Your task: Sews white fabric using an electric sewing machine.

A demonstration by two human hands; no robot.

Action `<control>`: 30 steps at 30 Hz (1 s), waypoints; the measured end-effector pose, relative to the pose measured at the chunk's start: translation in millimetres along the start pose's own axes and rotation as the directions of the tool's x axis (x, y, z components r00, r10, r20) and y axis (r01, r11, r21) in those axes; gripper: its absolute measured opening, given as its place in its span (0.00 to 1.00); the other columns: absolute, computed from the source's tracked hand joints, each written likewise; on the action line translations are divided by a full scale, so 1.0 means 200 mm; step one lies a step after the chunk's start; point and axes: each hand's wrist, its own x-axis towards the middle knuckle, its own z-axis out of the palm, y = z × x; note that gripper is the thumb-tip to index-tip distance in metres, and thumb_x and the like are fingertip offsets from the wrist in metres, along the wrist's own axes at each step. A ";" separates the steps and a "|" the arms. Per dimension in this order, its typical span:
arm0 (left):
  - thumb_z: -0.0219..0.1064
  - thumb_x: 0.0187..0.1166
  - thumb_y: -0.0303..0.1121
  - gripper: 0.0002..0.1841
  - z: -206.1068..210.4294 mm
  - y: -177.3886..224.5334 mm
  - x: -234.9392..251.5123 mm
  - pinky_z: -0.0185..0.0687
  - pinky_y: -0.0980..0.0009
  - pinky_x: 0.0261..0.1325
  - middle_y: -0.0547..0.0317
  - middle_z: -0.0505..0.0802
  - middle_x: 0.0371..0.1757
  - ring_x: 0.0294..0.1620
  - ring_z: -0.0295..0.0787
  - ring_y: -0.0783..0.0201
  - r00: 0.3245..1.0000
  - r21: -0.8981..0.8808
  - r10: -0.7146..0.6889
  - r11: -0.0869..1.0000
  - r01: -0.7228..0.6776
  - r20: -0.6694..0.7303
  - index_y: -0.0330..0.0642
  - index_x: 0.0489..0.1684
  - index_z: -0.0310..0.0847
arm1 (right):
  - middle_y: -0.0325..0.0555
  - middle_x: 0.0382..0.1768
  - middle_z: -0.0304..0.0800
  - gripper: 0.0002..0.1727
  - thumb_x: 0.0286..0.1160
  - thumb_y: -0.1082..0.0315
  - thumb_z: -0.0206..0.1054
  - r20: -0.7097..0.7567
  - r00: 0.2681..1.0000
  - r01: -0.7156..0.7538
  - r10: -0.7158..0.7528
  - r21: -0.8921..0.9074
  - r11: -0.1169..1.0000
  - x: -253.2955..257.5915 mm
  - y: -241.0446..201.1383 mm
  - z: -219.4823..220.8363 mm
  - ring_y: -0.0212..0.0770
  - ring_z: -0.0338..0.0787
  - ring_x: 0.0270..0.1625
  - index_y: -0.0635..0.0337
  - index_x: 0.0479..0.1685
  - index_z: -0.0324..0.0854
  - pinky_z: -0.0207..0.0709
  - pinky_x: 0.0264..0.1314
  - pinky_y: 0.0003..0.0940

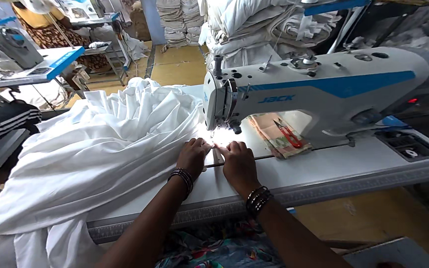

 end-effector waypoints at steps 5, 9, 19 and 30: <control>0.72 0.76 0.23 0.13 -0.02 0.02 -0.01 0.84 0.53 0.62 0.50 0.93 0.56 0.58 0.89 0.48 0.999 0.035 -0.025 0.999 0.024 0.036 0.44 0.54 0.95 | 0.53 0.47 0.89 0.25 0.63 0.82 0.70 -0.035 0.999 -0.004 0.005 0.028 1.000 -0.01 0.02 0.02 0.56 0.87 0.57 0.47 0.58 0.94 0.78 0.47 0.51; 0.72 0.75 0.22 0.15 -0.02 0.02 -0.02 0.84 0.53 0.61 0.52 0.93 0.57 0.59 0.89 0.49 0.998 0.080 -0.043 0.996 0.040 0.039 0.48 0.56 0.95 | 0.51 0.47 0.89 0.24 0.65 0.80 0.70 -0.017 1.000 -0.002 0.003 0.007 1.000 -0.01 0.02 0.01 0.54 0.87 0.58 0.44 0.57 0.95 0.78 0.48 0.49; 0.72 0.75 0.22 0.17 -0.02 0.01 -0.02 0.84 0.54 0.61 0.53 0.93 0.56 0.58 0.88 0.50 0.999 0.092 -0.039 0.995 0.036 0.029 0.51 0.57 0.95 | 0.49 0.45 0.89 0.26 0.65 0.80 0.71 -0.030 1.000 -0.008 0.008 -0.010 1.000 -0.01 0.02 0.02 0.52 0.87 0.57 0.40 0.58 0.95 0.77 0.48 0.47; 0.70 0.76 0.21 0.16 -0.01 -0.09 0.01 0.86 0.55 0.59 0.53 0.93 0.54 0.56 0.89 0.50 0.996 0.075 0.079 0.994 -0.082 0.031 0.51 0.55 0.95 | 0.49 0.46 0.89 0.25 0.67 0.79 0.68 -0.020 1.000 -0.014 0.014 -0.014 1.000 -0.01 0.02 0.02 0.52 0.87 0.58 0.41 0.59 0.94 0.77 0.48 0.47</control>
